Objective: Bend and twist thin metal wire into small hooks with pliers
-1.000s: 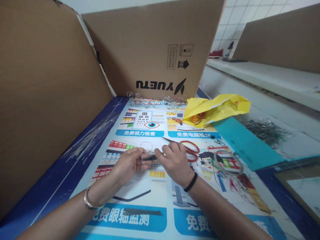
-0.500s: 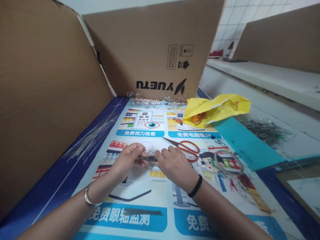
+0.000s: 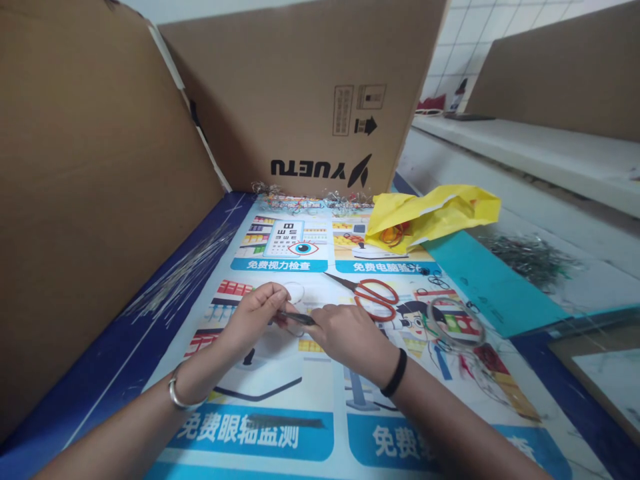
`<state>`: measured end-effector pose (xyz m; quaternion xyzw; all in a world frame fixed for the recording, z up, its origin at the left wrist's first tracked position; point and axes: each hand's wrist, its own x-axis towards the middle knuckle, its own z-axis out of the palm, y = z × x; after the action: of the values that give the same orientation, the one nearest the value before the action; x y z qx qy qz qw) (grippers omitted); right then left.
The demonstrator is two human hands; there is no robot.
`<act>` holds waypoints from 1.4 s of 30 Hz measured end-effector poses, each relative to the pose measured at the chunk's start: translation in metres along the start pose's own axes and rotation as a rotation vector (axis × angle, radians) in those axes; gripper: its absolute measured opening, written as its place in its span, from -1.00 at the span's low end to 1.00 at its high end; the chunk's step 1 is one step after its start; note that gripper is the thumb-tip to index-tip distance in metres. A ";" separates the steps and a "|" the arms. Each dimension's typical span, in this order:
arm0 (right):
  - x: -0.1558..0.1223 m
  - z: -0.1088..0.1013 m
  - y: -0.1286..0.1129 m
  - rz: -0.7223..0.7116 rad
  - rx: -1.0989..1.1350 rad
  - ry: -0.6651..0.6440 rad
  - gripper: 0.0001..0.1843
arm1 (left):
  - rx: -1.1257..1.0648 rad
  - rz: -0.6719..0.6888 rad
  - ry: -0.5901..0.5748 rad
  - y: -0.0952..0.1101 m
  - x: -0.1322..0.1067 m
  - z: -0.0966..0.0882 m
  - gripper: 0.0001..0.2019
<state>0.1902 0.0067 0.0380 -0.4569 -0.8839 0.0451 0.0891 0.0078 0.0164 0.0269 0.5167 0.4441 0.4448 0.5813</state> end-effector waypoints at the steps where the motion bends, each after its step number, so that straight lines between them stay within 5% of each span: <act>1: 0.000 0.000 0.000 0.007 0.012 -0.010 -0.63 | 0.006 0.003 0.000 0.000 0.000 0.000 -0.80; 8: 0.000 0.002 0.003 0.019 0.040 -0.032 -0.68 | 0.047 0.032 -0.005 0.000 -0.001 -0.002 -0.80; 16: 0.001 0.014 0.013 -0.006 -0.172 0.162 -0.73 | -0.041 -0.117 -0.036 0.009 0.003 -0.011 -0.67; 28: -0.001 0.021 0.018 -0.145 -0.325 0.522 -0.77 | -0.334 -0.250 0.083 -0.006 0.006 -0.008 -0.80; 42: -0.003 0.014 0.003 -0.273 -0.448 0.532 -0.76 | -0.468 -0.267 0.135 -0.003 -0.004 0.010 -0.81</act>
<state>0.1912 0.0059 0.0232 -0.3387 -0.8706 -0.2818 0.2187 0.0171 0.0104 0.0252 0.2746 0.4312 0.4882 0.7073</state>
